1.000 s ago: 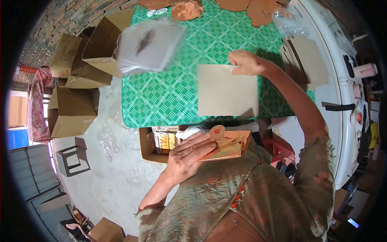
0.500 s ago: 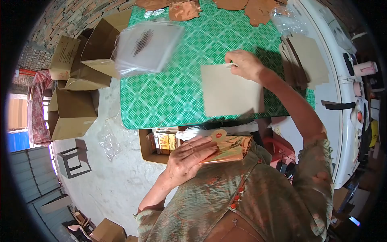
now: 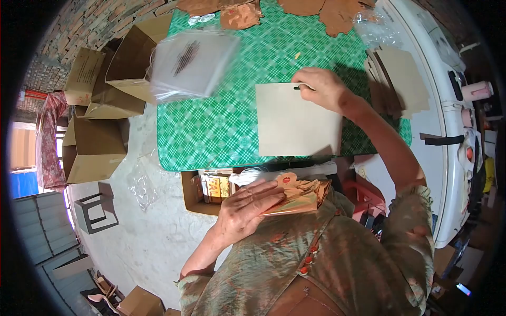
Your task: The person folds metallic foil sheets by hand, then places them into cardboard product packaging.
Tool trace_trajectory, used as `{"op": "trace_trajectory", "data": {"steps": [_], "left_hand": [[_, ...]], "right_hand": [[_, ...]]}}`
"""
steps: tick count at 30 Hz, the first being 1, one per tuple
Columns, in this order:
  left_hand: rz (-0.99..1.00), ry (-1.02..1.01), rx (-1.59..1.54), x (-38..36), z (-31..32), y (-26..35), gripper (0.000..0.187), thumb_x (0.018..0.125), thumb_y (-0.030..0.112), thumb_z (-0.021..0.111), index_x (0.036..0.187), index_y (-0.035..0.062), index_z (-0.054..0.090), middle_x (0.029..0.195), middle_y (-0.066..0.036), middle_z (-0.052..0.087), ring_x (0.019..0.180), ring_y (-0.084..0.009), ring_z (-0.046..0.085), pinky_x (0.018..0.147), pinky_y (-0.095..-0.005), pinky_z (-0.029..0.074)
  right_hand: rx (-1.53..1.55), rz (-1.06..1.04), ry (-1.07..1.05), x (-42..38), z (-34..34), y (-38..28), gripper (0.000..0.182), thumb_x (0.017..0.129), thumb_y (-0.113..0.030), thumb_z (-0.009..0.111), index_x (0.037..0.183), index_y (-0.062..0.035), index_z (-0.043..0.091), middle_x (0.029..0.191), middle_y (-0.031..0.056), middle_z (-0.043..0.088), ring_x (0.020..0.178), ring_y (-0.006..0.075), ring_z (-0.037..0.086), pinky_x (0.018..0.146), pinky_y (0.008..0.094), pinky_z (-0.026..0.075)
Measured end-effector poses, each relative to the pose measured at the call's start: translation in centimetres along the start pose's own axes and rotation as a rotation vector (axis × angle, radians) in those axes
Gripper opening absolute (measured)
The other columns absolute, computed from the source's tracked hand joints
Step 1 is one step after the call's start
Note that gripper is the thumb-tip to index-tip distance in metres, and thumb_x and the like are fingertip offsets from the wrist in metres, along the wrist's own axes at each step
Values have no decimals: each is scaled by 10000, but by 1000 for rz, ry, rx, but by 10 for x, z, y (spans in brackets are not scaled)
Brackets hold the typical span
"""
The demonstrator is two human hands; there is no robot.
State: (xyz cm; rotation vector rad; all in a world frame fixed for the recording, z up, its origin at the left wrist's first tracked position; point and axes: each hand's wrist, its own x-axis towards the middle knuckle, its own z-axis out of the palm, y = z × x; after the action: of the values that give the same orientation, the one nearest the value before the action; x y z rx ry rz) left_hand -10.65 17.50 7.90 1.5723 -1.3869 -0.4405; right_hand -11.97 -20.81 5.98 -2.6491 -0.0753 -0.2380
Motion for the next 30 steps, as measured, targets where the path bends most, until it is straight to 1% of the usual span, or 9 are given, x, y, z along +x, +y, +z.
{"op": "trace_trajectory", "data": {"steps": [2,8,11,14,17,21,23,26,30], "left_hand": [[-4,0,-12,0,0,-2,383,879,27,737,1262,26,752,1250,-127,774,1300,-352,680,1137,-529,531],[-20,-25,-31,5,2,1,366,907,63,737,1272,35,749,1251,-125,773,1280,-347,692,1107,-505,560],[-26,-35,-34,7,3,2,354,921,79,738,1271,32,748,1249,-131,773,1269,-347,698,1087,-493,576],[-44,-51,-26,7,2,2,350,928,96,742,1271,28,746,1244,-134,774,1263,-348,700,1075,-490,583],[-54,-59,-24,9,2,1,349,933,112,744,1272,28,746,1238,-138,775,1256,-350,704,1068,-491,585],[-45,-56,-34,13,5,1,344,938,116,744,1269,23,745,1234,-141,776,1243,-351,710,1064,-491,585],[-49,-60,-40,12,8,-2,331,976,196,718,1250,13,747,1228,-147,778,1224,-369,719,1085,-506,570],[-63,-66,-51,13,9,-2,336,994,226,706,1242,3,747,1226,-153,778,1215,-376,723,1095,-511,562],[-117,-70,-96,13,4,2,325,990,204,708,1232,-9,751,1228,-152,779,1220,-365,723,1095,-502,561]], "right_hand": [[77,-72,53,0,-3,6,206,944,-114,641,1128,-51,709,1012,148,696,1037,379,667,912,489,550],[-64,-56,134,8,18,46,206,989,-142,652,1164,-59,723,1052,134,703,1040,347,673,935,481,549],[-23,130,12,11,14,39,267,990,-181,678,1222,-50,700,1107,139,699,1082,324,670,953,461,542],[62,198,31,7,15,37,359,970,-189,700,1293,-39,652,1109,130,675,1103,297,650,966,426,528],[135,147,-53,-4,7,49,467,924,-133,774,1347,-46,596,999,74,600,1015,262,604,908,404,511],[155,173,-148,-20,-1,32,536,873,-139,816,1357,-64,596,1099,94,595,1067,271,597,951,410,501],[129,142,-122,-31,0,22,590,843,-147,840,1372,-65,592,1167,108,605,1121,285,592,998,415,489],[-122,-47,83,-52,9,19,766,755,-288,893,1402,-20,583,1243,121,615,1206,308,570,1045,433,460],[-176,3,85,-85,13,-15,974,696,-460,917,1458,10,534,1431,196,538,1333,389,493,1118,533,381]]}}
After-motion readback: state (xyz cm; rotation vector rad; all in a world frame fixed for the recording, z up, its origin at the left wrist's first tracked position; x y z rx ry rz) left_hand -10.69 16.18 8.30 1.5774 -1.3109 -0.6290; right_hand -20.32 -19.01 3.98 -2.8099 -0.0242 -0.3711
